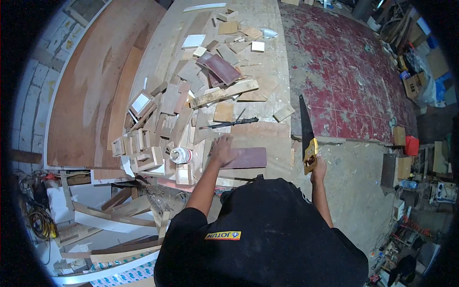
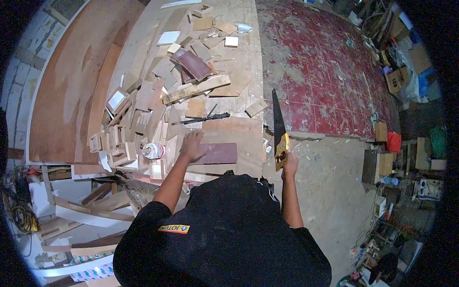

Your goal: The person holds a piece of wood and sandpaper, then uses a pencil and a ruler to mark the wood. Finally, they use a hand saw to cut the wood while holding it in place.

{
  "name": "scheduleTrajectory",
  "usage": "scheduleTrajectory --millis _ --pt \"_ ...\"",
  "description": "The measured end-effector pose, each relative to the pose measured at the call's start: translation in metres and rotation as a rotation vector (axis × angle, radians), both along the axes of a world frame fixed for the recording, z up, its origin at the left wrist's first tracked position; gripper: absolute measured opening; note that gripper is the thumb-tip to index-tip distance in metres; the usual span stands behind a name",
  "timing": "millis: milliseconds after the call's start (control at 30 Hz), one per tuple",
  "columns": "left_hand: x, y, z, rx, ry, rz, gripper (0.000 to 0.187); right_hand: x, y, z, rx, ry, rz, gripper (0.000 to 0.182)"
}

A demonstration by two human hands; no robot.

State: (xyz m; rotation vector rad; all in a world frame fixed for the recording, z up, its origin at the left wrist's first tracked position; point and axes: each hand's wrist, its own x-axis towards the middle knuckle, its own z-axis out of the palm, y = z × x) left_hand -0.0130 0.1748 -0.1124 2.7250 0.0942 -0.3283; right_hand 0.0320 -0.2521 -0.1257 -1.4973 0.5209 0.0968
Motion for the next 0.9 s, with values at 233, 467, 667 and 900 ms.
scheduleTrajectory --millis 233,467,667,900 --pt "0.1 0.041 -0.032 0.129 0.047 0.443 0.105 -0.022 -0.004 0.022 -0.089 0.05 -0.1 0.028" --pt "0.142 0.041 -0.028 0.254 0.232 0.393 0.104 -0.073 -0.021 0.023 -0.261 0.16 -0.2 0.031" --pt "0.115 0.017 -0.022 0.083 -0.274 0.369 0.091 -0.097 0.001 0.011 -0.181 0.213 -0.184 0.021" --pt "0.06 -0.055 -0.024 -0.263 -0.361 -0.173 0.103 -0.093 0.01 -0.01 -0.065 0.217 -0.215 0.016"
